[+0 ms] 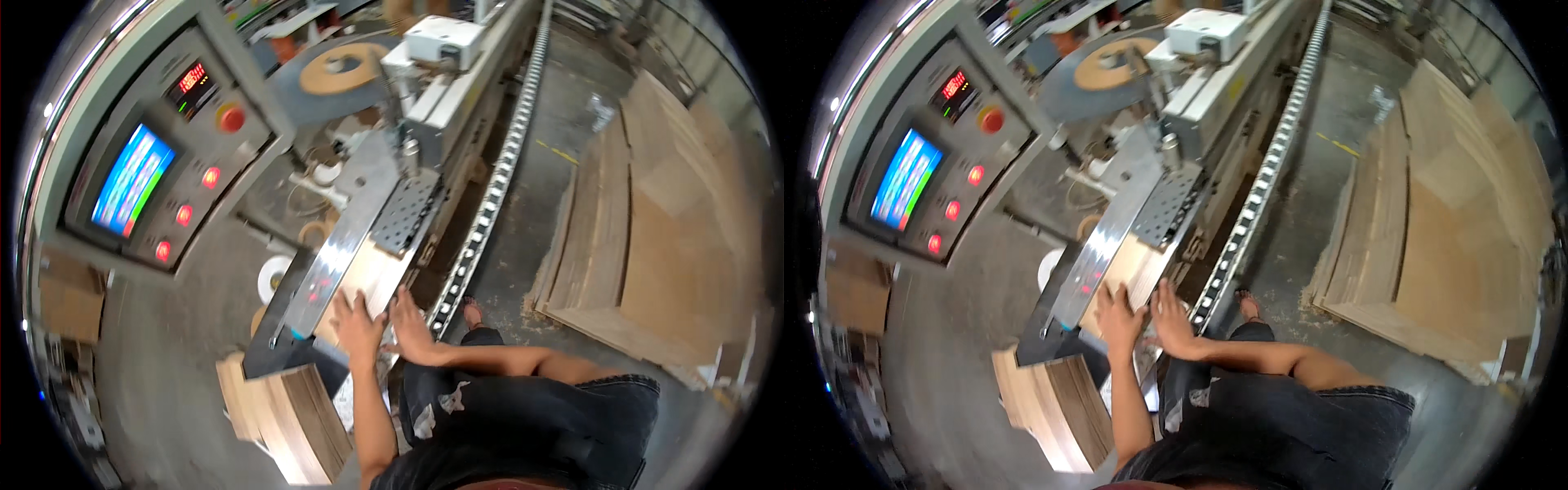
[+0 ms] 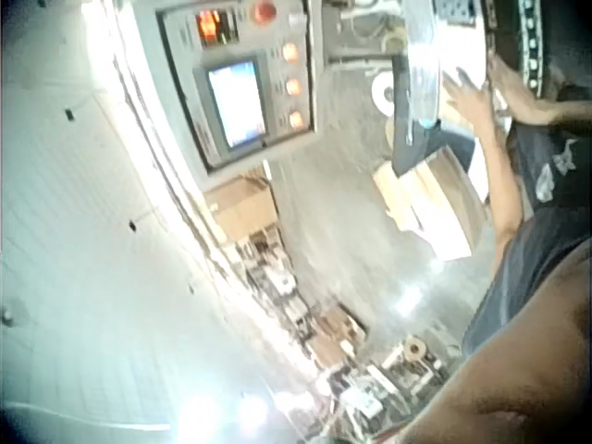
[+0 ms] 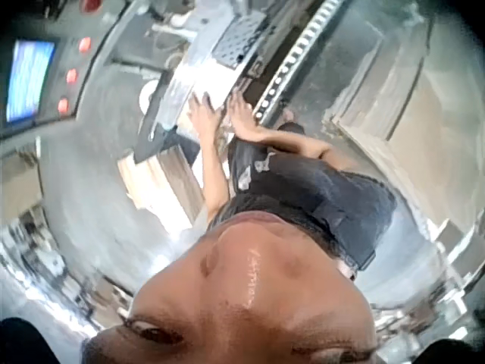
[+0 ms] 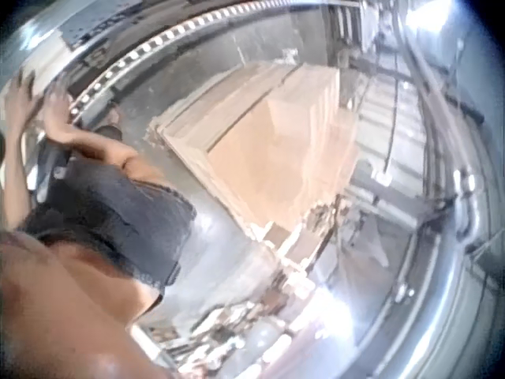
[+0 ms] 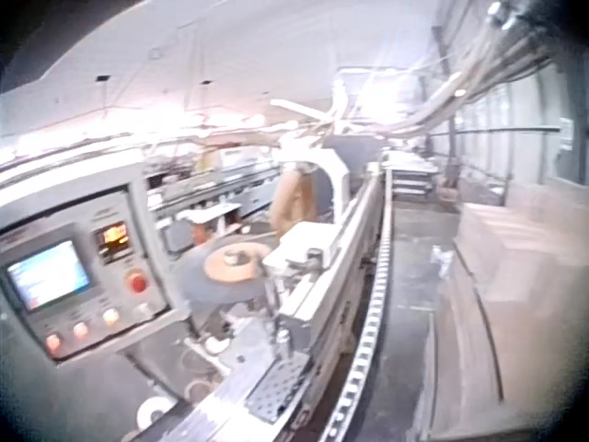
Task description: The person feeds wooden boards into an edge-banding machine by hand, guides each board along the track, and stacks the processed boards on the table and onto a pallet.
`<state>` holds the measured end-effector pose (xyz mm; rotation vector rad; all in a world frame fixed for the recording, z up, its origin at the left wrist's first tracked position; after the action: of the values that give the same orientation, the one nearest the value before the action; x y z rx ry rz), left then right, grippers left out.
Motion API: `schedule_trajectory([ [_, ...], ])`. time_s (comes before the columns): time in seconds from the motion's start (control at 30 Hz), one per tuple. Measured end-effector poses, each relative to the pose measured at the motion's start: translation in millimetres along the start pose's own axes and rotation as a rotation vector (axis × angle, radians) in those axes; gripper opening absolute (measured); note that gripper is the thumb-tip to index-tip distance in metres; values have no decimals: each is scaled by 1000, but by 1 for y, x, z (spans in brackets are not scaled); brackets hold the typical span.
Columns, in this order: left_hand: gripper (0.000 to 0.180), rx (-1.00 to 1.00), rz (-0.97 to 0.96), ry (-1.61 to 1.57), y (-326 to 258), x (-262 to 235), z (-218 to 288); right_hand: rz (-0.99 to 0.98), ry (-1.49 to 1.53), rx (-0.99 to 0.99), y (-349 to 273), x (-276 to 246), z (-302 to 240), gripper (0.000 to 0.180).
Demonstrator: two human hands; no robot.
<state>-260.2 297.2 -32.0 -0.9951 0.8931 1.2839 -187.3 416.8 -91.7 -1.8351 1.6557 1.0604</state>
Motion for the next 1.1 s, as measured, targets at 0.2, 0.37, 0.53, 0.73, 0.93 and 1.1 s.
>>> schedule_trajectory([
  [0.2,79,-11,-45,-11,6,-1,4,-25,34,72,11,-6,-14,121],
  [0.37,77,8,-19,-10,11,6,9,0,120,52,19,-6,0,110],
  [0.53,72,101,-76,-88,8,5,13,66,111,68,28,-6,20,95],
  [0.73,63,10,-1,-287,-9,9,14,-25,204,279,53,-34,53,109],
  [0.93,77,-99,77,-215,-16,31,34,80,157,190,68,-56,94,117],
  [1.1,72,-276,153,-437,-24,35,30,64,303,187,78,-78,112,124],
])
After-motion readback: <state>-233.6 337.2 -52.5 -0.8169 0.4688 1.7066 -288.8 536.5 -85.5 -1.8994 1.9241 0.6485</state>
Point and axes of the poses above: each hand's wrist, its own y-axis towards the middle knuckle, its own x-axis out of the palm, z = x × y, the point moved 3 cm from there along y, towards the middle knuckle, and after that the axes turned 10 degrees about -x, right-handed, at the moved point
